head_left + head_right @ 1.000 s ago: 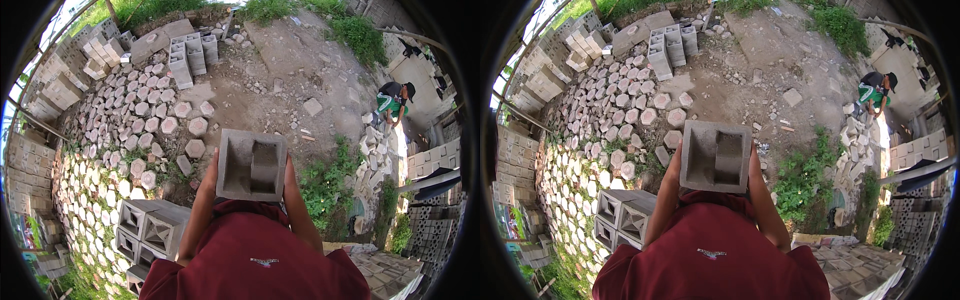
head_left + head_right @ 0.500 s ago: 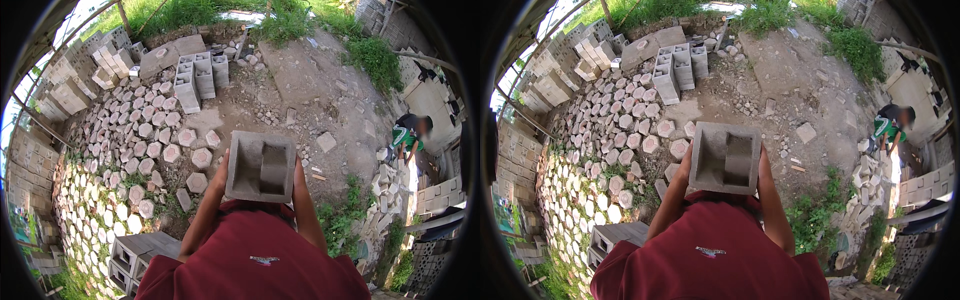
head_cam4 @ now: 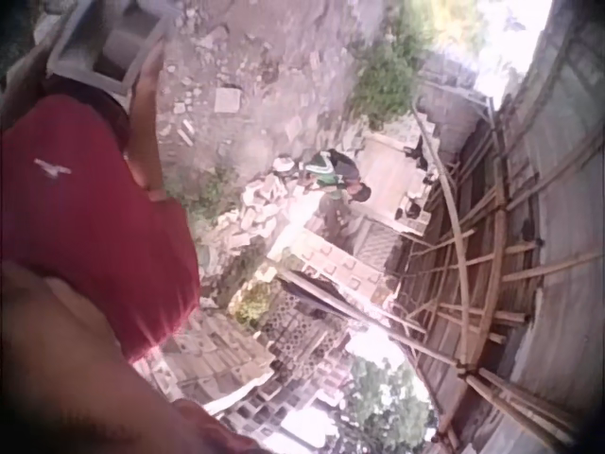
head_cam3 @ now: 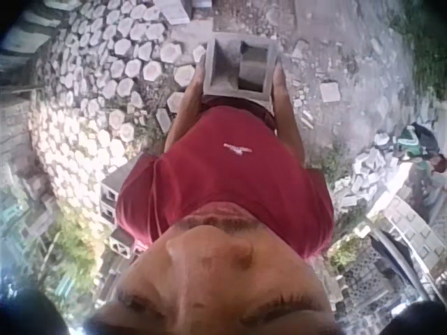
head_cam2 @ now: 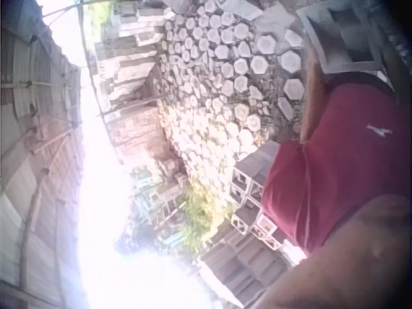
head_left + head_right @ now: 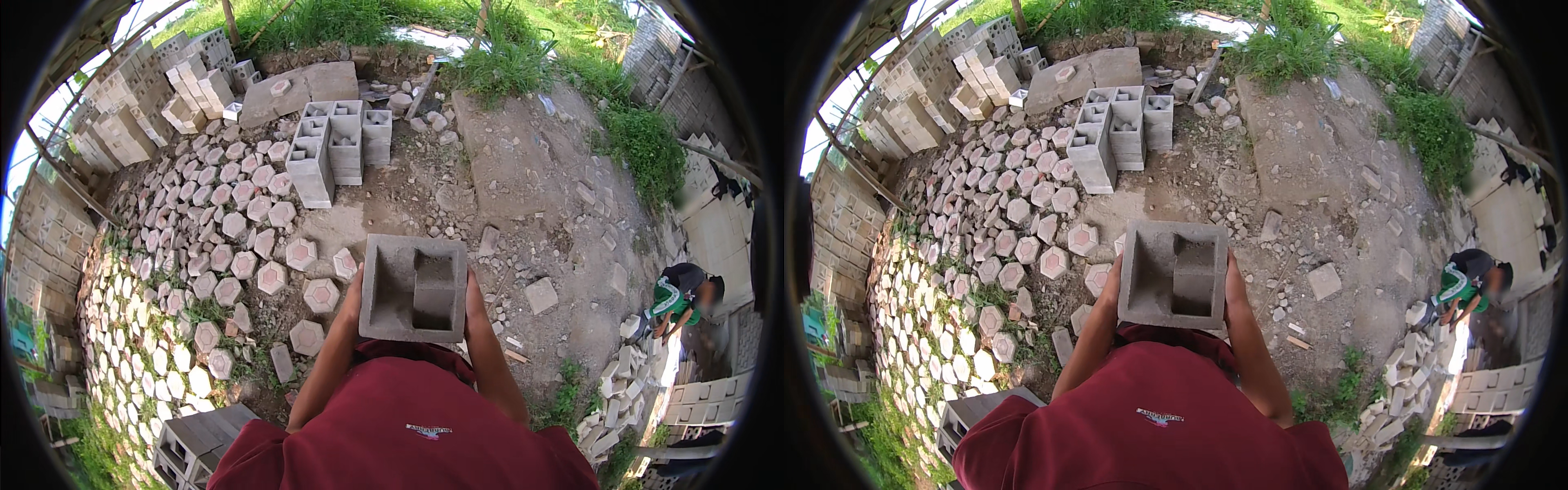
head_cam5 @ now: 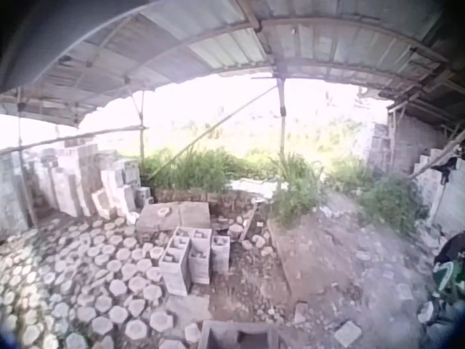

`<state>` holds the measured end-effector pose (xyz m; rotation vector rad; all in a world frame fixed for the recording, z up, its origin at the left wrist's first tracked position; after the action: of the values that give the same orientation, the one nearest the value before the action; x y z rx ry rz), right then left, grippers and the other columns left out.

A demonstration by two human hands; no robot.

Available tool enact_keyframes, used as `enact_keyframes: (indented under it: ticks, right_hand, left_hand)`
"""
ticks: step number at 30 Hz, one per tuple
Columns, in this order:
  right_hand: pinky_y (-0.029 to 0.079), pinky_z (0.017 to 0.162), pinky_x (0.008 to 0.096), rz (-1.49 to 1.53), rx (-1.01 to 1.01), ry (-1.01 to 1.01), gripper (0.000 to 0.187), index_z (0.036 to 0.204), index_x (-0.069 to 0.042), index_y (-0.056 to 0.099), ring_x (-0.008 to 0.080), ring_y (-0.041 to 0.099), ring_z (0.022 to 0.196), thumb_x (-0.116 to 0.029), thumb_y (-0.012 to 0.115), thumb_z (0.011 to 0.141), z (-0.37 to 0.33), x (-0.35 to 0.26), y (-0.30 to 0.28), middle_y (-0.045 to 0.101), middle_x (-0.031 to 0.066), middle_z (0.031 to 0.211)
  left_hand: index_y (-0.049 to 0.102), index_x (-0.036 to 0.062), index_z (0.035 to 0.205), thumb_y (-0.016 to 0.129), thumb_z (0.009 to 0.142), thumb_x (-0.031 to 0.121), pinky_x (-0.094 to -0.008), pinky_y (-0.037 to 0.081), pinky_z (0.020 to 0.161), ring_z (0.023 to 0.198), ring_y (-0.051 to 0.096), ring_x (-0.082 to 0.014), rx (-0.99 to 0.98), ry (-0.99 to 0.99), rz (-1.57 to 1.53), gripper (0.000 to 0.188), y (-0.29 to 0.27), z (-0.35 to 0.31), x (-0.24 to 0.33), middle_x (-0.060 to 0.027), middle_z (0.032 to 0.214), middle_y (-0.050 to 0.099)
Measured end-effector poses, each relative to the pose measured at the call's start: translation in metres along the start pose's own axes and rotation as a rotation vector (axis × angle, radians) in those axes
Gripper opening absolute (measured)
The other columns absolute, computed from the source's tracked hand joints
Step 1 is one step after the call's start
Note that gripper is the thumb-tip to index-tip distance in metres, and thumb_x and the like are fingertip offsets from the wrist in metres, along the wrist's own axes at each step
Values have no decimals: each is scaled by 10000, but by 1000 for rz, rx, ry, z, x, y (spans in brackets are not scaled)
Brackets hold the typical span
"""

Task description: The person stacks grey decorative concrete bricks one by one on top of an existing pile in an outdoor workspace.

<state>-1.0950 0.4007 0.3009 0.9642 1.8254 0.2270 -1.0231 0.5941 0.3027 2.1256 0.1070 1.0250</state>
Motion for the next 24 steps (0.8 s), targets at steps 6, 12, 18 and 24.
enact_keyframes:
  ticks: [6, 12, 18, 24]
  right_hand:
    - [451, 861, 310, -101, -84, 40, 557, 1234, -36, 509, 194, 562, 990, -488, 412, 922, 152, -53, 25, 578, 91, 1128]
    - [435, 898, 316, -357, -204, -251, 656, 1292, -13, 439, 207, 539, 1065, -538, 435, 899, 278, -118, 64, 550, 121, 1186]
    - [436, 816, 274, -323, -105, 79, 616, 1181, -12, 530, 162, 550, 968, -546, 480, 880, 412, -118, 61, 587, 79, 1068]
    - [467, 688, 261, -392, -255, 171, 541, 1066, -22, 624, 134, 591, 811, -517, 508, 881, 578, -144, 94, 631, 55, 934]
  left_hand:
    - [436, 13, 1281, 306, 943, 429, -401, 447, 935, 1059, 554, -290, 75, 2, -158, 551, -19, 135, 47, -163, 1183, 543]
    - [427, -26, 1268, 295, 930, 382, -436, 450, 937, 1070, 547, -331, 45, 108, -311, 546, -41, 261, 114, -203, 1176, 539]
    - [413, -33, 1274, 262, 927, 417, -435, 451, 937, 1069, 545, -343, 268, 217, -249, 588, -57, 364, 151, -218, 1193, 525]
    - [413, -16, 1284, 265, 932, 416, -431, 446, 945, 1088, 534, -339, 419, 286, -417, 577, -80, 470, 183, -202, 1212, 522]
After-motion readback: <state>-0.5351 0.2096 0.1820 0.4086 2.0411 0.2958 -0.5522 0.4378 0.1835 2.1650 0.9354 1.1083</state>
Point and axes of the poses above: each hand's wrist, its own z-axis towards the middle knuckle, its own y-axis out of the palm, x = y × z, the point moved 8 cm from there along z, towards the middle knuckle
